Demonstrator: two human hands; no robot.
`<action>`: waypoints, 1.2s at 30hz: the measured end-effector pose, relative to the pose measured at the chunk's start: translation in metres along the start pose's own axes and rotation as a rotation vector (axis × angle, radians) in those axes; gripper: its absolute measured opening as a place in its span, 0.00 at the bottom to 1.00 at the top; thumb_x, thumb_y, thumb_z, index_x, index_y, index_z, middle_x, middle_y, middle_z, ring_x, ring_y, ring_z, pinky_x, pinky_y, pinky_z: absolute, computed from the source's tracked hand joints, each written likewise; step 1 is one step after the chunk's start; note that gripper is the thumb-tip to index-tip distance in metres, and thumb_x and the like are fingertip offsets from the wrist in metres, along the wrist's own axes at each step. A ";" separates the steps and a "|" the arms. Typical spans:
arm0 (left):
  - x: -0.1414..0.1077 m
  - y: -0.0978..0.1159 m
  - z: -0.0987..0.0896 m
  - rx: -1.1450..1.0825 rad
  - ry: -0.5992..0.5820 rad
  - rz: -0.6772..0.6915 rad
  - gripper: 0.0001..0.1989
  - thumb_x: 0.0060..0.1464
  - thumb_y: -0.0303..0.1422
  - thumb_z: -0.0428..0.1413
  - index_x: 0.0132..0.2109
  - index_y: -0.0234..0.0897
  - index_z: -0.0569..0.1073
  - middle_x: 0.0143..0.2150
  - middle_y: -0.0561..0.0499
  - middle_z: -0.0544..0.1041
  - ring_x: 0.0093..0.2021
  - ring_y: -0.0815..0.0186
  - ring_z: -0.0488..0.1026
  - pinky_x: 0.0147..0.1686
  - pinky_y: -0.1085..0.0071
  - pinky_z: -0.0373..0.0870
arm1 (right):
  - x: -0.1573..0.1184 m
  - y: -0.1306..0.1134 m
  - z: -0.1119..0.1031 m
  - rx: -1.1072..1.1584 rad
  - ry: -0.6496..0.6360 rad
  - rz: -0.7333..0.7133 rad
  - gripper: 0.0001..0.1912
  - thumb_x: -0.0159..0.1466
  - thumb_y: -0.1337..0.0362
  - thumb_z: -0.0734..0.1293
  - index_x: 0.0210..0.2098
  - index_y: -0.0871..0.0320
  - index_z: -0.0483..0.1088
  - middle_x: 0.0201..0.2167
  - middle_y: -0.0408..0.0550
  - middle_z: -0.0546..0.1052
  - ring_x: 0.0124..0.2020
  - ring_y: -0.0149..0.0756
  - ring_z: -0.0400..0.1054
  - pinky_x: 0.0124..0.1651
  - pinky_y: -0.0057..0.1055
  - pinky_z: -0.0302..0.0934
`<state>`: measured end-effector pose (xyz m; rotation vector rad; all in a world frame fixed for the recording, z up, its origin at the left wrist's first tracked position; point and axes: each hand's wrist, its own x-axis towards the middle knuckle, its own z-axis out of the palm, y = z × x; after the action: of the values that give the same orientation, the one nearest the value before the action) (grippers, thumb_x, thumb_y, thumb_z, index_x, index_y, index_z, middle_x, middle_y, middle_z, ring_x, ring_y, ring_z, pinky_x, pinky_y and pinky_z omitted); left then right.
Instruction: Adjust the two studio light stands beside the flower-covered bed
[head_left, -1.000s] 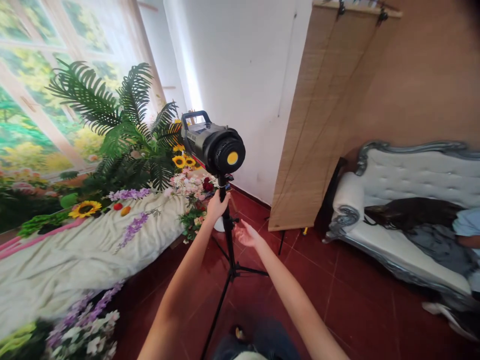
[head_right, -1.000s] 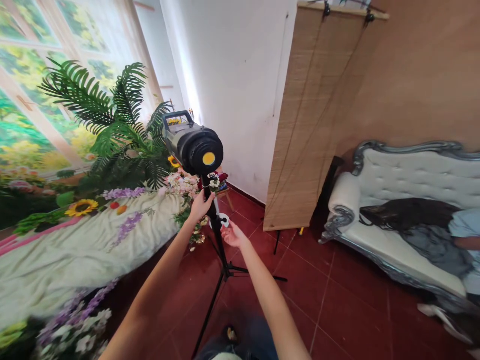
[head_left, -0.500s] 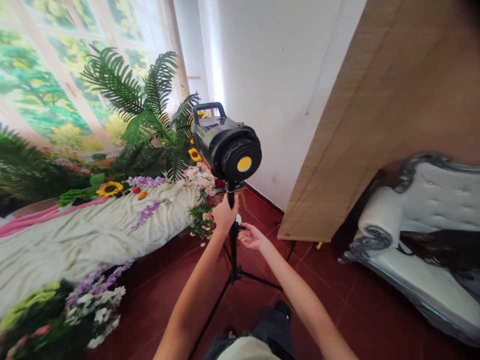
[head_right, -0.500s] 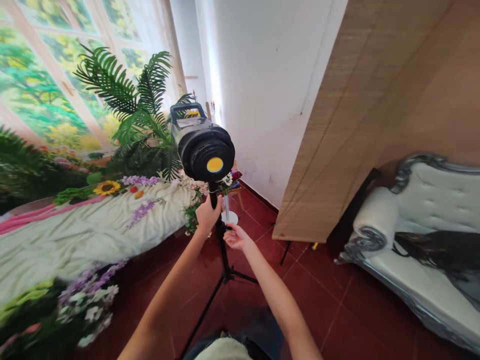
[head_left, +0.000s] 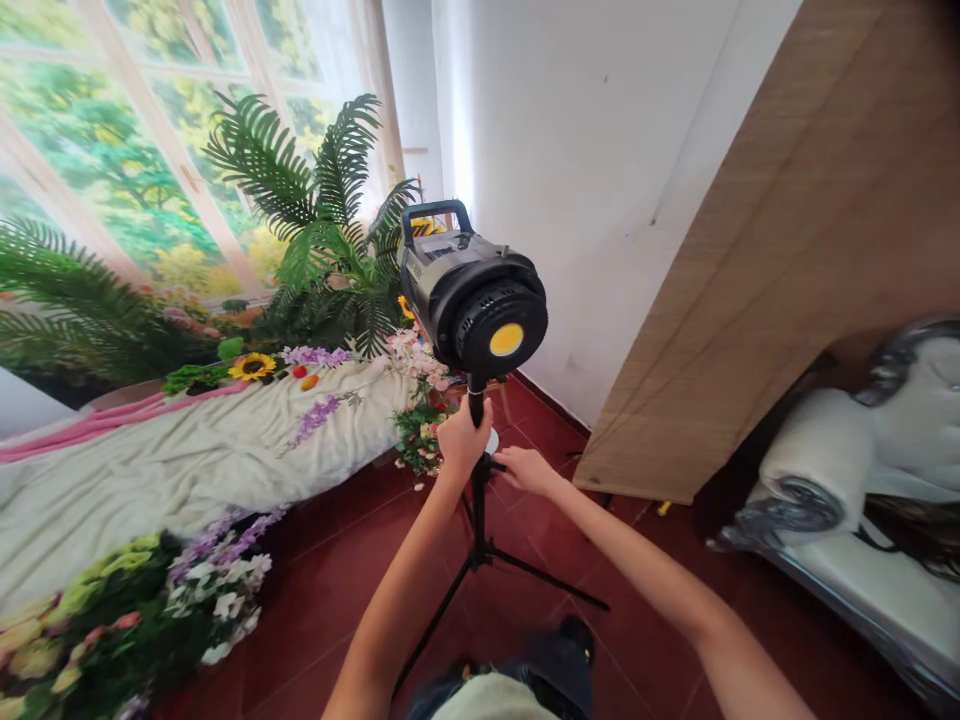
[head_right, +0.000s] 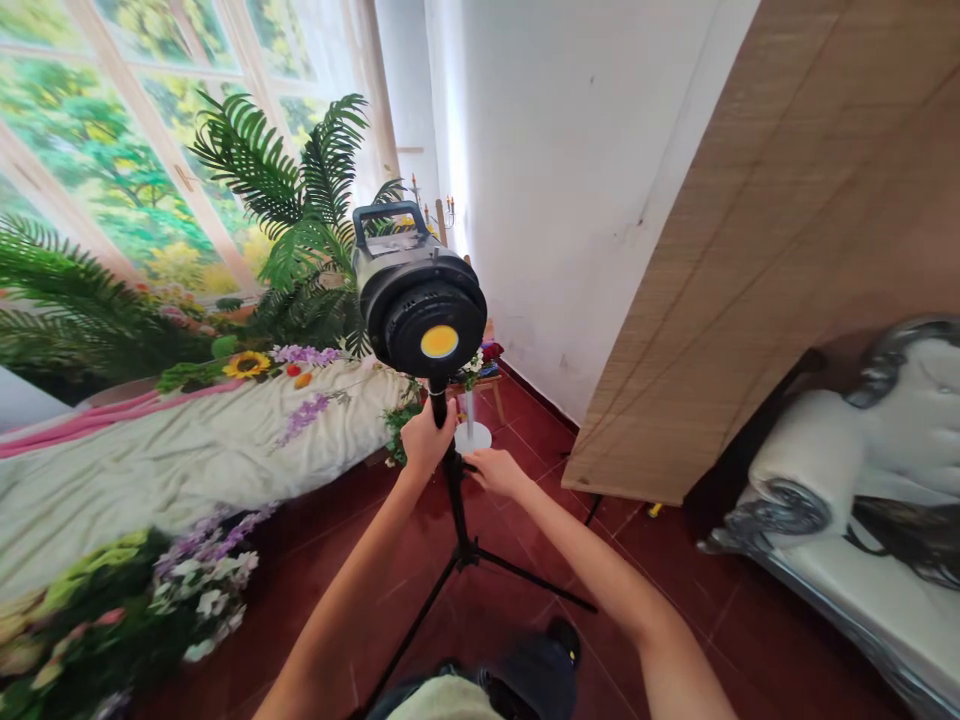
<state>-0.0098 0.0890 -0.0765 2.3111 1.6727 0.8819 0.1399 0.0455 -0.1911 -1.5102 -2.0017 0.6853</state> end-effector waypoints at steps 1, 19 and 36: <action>0.000 0.000 0.000 -0.005 -0.004 0.005 0.25 0.58 0.50 0.38 0.45 0.38 0.70 0.30 0.44 0.77 0.31 0.61 0.74 0.30 0.73 0.57 | 0.000 0.001 -0.003 -0.177 0.038 -0.089 0.03 0.61 0.65 0.62 0.31 0.57 0.65 0.27 0.44 0.67 0.30 0.30 0.61 0.29 0.24 0.53; 0.006 -0.006 0.000 -0.002 -0.021 0.077 0.24 0.58 0.49 0.39 0.46 0.38 0.70 0.29 0.46 0.77 0.30 0.61 0.75 0.29 0.73 0.58 | -0.064 -0.010 0.044 -0.045 0.304 0.040 0.15 0.61 0.53 0.62 0.42 0.54 0.70 0.62 0.52 0.52 0.63 0.47 0.46 0.60 0.50 0.47; 0.003 -0.035 -0.013 -0.413 -0.004 0.302 0.16 0.54 0.41 0.49 0.49 0.41 0.66 0.40 0.49 0.77 0.41 0.63 0.74 0.41 0.70 0.66 | -0.046 -0.023 0.056 0.093 0.553 0.096 0.18 0.51 0.55 0.70 0.36 0.58 0.63 0.55 0.57 0.60 0.61 0.47 0.49 0.60 0.49 0.48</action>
<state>-0.0453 0.1015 -0.0807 2.2892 1.0255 1.1494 0.0963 -0.0090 -0.2217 -1.5405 -1.4706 0.3370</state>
